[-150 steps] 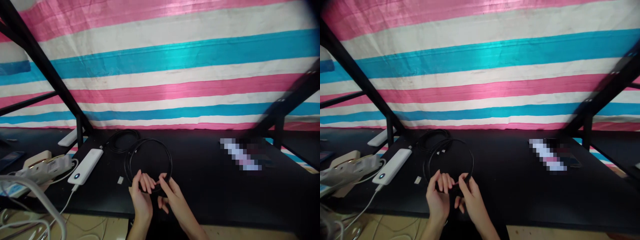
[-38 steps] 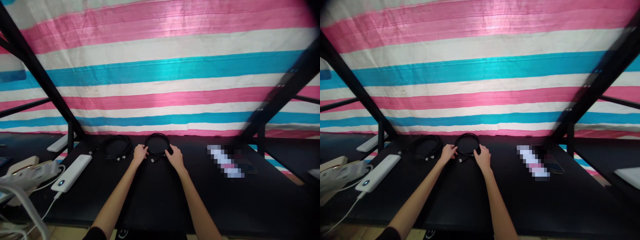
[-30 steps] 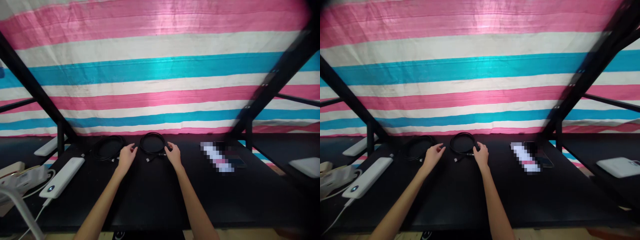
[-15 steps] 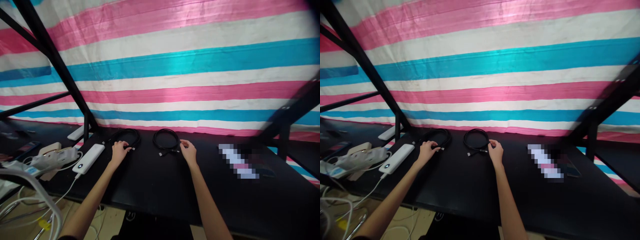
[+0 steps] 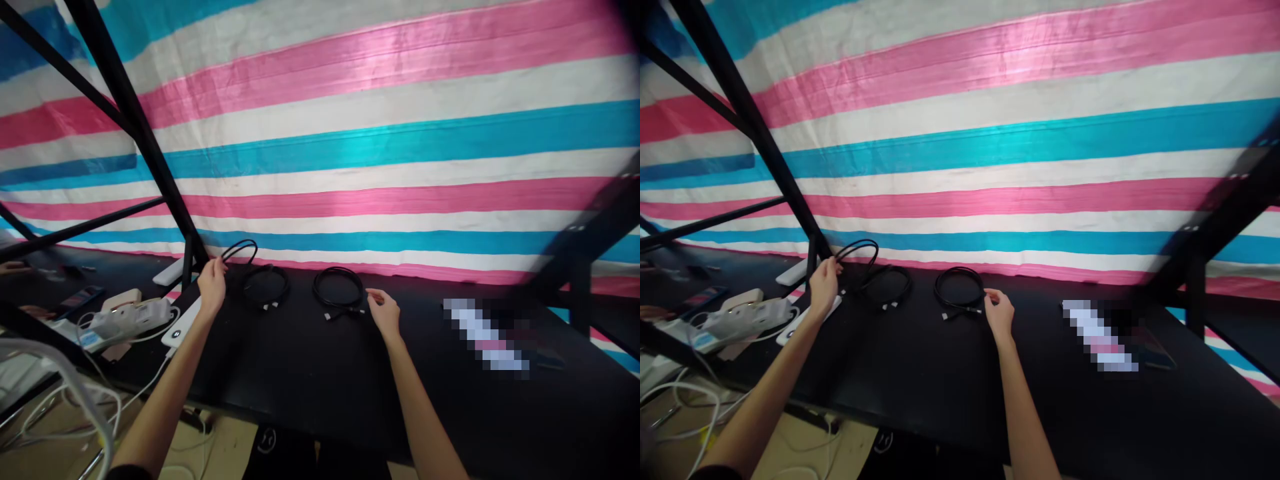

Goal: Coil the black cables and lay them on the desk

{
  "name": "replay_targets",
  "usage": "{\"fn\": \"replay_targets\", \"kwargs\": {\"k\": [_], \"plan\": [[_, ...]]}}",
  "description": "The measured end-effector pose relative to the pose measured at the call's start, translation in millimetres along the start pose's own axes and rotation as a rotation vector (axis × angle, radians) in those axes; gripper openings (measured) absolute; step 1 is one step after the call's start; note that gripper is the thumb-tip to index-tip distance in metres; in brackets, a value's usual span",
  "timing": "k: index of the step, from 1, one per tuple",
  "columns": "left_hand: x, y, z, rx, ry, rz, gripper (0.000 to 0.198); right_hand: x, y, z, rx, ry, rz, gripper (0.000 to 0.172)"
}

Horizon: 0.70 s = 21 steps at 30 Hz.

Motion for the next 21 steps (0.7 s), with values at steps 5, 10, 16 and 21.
{"fn": "replay_targets", "kwargs": {"k": [5,10,16,21], "plan": [[-42,42.3,-17,-0.148,-0.028,-0.315,0.043,27,4,-5,-0.036,0.047,0.142,0.031],[-77,36.4,-57,0.038,0.193,-0.838,0.038,80,-24,-31,0.170,0.125,0.341,0.054],[-96,2.8,-120,0.265,0.600,-1.116,0.035,143,-58,-114,0.652,0.128,0.562,0.062],[-82,2.7,-142,0.188,0.767,-1.196,0.031,149,-52,-187,0.997,-0.310,0.984,0.069]]}}
Point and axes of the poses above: each hand's wrist, its own z-axis towards the middle knuckle, its own y-axis out of the back of the hand, x = y × z, the point moved 8 cm from there along z, towards the middle knuckle
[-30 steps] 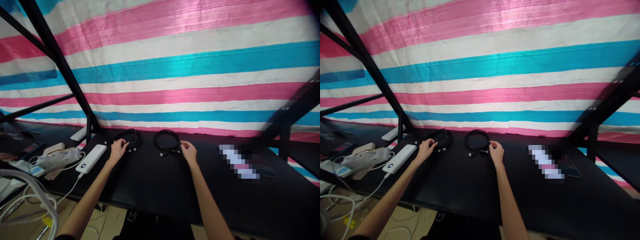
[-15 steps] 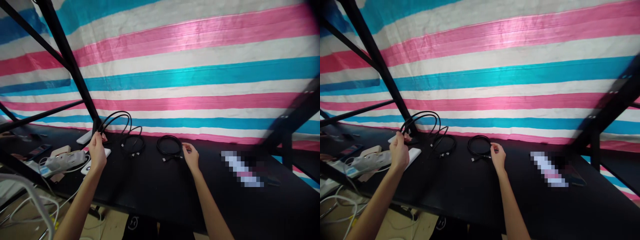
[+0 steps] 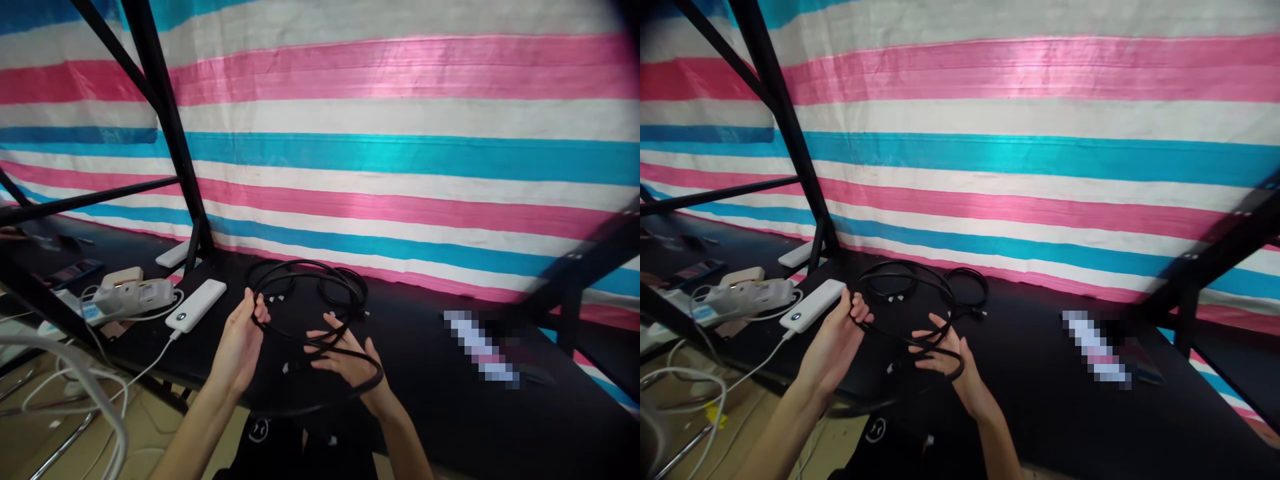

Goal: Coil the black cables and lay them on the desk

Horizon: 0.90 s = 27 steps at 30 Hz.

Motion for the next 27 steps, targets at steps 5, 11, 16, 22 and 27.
{"fn": "replay_targets", "kwargs": {"k": [5,11,16,22,27], "plan": [[14,17.9,6,-0.130,0.064,-0.083,0.023,-22,4,-30,-0.188,-0.002,0.051,0.070],[18,23.1,2,-0.168,0.056,-0.064,0.021,-28,48,-47,-0.551,-0.056,-0.140,0.044],[15,19.7,-13,-0.210,0.079,0.002,0.020,-11,45,-55,-0.634,0.030,-0.066,0.054],[9,11.5,-27,-0.143,-0.076,0.105,0.022,13,-4,-63,-0.338,-0.033,0.253,0.075],[27,15.4,-36,-0.068,-0.041,0.218,0.018,34,-15,-72,-0.263,0.024,0.155,0.071]]}}
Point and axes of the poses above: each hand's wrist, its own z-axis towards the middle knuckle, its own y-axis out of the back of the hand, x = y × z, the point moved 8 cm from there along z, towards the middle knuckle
